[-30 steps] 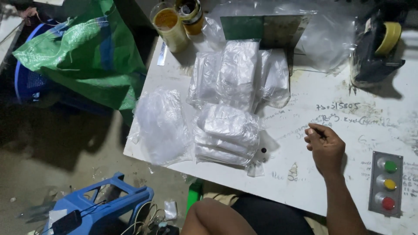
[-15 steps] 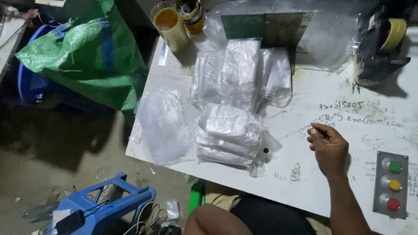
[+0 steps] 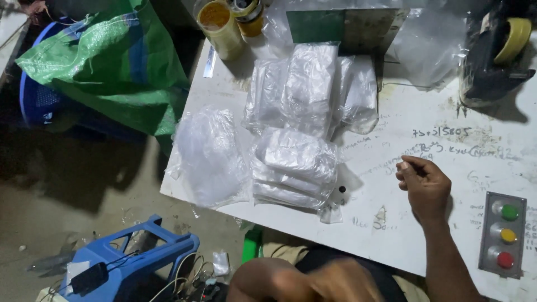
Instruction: Folding and stacking plastic bags as they come off a production machine.
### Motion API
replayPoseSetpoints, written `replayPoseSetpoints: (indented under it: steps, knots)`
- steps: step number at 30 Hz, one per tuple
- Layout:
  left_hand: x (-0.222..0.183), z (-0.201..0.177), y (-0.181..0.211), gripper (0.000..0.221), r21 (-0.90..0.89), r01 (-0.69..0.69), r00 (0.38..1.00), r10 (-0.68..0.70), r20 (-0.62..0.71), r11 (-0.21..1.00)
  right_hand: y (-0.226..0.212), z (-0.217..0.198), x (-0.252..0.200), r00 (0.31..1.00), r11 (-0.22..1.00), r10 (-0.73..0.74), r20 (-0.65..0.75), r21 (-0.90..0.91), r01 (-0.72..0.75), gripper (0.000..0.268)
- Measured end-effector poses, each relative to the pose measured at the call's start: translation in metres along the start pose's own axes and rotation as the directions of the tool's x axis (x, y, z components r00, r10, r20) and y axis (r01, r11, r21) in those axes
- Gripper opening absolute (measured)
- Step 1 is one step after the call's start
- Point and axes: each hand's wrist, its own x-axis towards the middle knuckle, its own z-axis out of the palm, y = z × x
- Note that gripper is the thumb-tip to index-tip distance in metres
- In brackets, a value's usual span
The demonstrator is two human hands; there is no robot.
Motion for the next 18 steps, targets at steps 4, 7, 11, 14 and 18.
replayPoseSetpoints:
  steps: [4, 7, 11, 14, 18]
  knots:
    - [0.011, 0.008, 0.073, 0.074, 0.191, 0.06, 0.892, 0.033, -0.45, 0.98, -0.038, -0.01, 0.001, 0.997, 0.991, -0.012, 0.076, 0.135, 0.001, 0.022]
    - [-0.006, -0.033, 0.091, 0.075, 0.423, -0.016, 0.794, 0.269, -0.545, 0.906, -0.066, -0.022, 0.007, 0.998, 1.0, -0.018, 0.066, 0.021, 0.017, 0.02]
    - [0.012, -0.101, 0.132, 0.032, 0.704, 0.443, 0.512, 0.488, -0.707, 0.556, -0.049, -0.038, 0.055, 0.985, 0.978, -0.172, -0.006, 0.121, 0.171, 0.018]
    - [0.02, -0.169, 0.162, 0.047, 0.571, 0.627, 0.337, 0.478, -0.812, 0.529, -0.035, -0.043, 0.09, 0.981, 0.971, -0.178, -0.079, 0.148, 0.188, 0.017]
    - [0.04, -0.237, 0.192, 0.111, 0.367, 0.703, 0.206, 0.319, -0.925, 0.61, -0.022, -0.037, 0.109, 0.976, 0.976, -0.153, -0.157, 0.13, 0.174, 0.01]
